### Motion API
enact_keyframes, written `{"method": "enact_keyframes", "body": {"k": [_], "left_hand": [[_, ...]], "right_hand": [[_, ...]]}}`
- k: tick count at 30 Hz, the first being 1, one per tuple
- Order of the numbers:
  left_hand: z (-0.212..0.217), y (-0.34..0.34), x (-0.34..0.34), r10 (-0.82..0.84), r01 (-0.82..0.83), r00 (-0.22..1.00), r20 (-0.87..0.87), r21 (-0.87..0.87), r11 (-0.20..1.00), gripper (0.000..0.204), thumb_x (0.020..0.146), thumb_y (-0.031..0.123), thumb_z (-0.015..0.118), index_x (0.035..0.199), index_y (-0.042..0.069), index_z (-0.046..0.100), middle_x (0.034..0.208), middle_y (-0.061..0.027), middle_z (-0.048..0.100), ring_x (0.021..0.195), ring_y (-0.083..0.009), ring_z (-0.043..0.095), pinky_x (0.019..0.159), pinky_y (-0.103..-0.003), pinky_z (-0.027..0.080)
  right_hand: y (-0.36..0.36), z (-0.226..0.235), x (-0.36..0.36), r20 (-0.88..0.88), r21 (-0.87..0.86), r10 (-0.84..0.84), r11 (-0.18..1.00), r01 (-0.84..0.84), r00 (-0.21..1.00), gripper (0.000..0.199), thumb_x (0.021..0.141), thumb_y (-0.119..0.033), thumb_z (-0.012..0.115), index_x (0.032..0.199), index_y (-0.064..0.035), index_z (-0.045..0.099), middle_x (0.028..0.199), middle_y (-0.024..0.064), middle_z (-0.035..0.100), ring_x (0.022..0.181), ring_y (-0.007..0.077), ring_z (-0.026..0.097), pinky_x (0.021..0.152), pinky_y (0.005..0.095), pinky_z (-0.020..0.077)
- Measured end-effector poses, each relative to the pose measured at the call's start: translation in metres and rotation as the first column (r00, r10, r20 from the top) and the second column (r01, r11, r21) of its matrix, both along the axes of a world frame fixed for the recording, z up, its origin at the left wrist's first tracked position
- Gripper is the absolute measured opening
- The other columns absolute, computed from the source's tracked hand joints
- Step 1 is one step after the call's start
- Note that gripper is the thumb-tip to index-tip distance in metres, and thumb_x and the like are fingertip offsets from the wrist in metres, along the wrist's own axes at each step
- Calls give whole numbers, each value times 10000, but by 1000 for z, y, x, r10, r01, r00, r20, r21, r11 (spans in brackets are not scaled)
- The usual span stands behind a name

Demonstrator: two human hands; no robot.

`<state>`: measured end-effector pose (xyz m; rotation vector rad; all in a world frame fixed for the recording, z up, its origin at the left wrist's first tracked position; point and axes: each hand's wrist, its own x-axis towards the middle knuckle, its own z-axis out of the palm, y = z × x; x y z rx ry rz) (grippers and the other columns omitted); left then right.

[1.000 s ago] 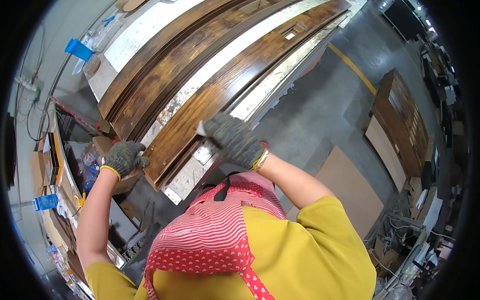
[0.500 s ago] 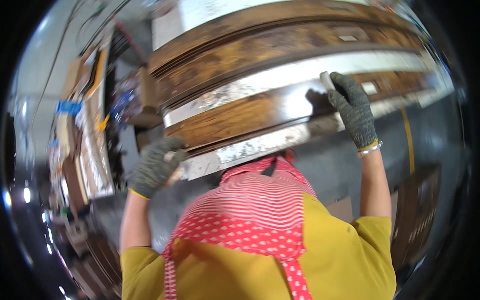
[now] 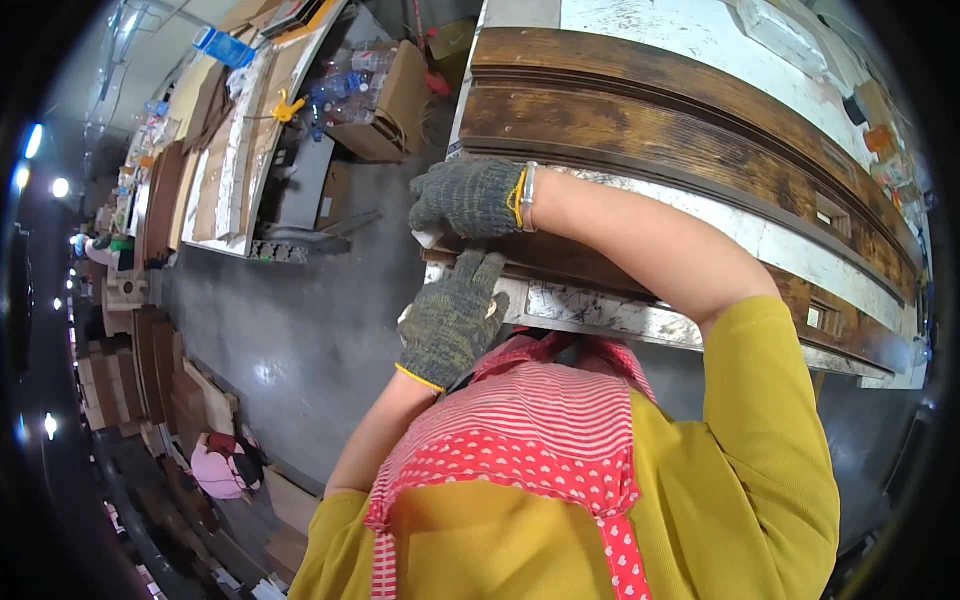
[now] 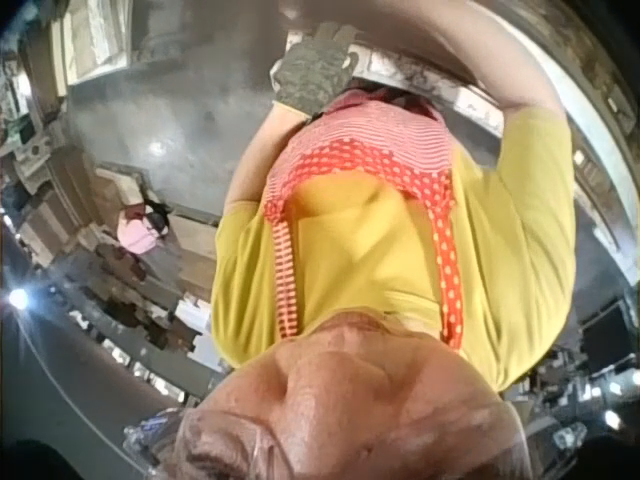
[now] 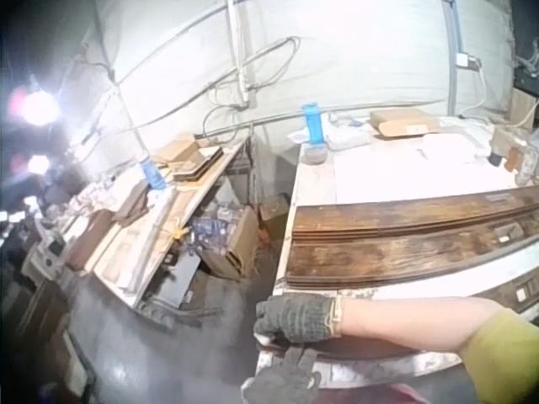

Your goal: The person sands and wipes wooden boards on a workbench using a sanding block, flipping and repositioning the boards to sand their surfaces and edges.

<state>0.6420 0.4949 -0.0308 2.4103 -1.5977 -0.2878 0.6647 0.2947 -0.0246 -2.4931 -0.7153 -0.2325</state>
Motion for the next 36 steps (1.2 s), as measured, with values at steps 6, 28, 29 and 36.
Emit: {"method": "enact_keyframes", "body": {"k": [6, 28, 29, 36], "left_hand": [[11, 0, 13, -117, 119, 992, 39, -38, 992, 402, 889, 251, 557, 1248, 70, 564, 1243, -175, 574, 934, -311, 658, 782, -438, 528], [19, -15, 29, -325, 320, 944, 53, 81, 944, 360, 843, 183, 552, 1142, -6, 615, 1064, -253, 631, 905, -338, 662, 734, -453, 530], [21, -16, 29, -335, 330, 941, 50, 78, 941, 360, 843, 183, 552, 1142, -6, 615, 1064, -253, 631, 905, -338, 662, 734, -453, 530], [22, -21, 30, -393, 380, 917, 70, 147, 913, 288, 860, 192, 549, 1095, 34, 600, 1002, -189, 616, 879, -323, 661, 725, -448, 521]], "right_hand": [[5, -1, 22, -141, -120, 89, 987, -106, 986, 165, 773, -112, 655, 926, -133, 714, 997, 101, 632, 968, 313, 628, 808, 408, 520], [21, 4, -50, -180, -253, -794, 607, 753, 580, 217, 846, -205, 594, 987, -65, 680, 1013, 187, 601, 992, 347, 615, 866, 446, 499], [22, 5, -52, -181, -256, -801, 599, 759, 571, 217, 846, -205, 594, 987, -65, 680, 1013, 187, 601, 992, 347, 615, 866, 446, 499], [27, -16, -74, -25, -21, -873, 488, 873, 488, 203, 824, -198, 614, 966, -60, 660, 1049, 209, 638, 1004, 365, 617, 876, 463, 493]]}}
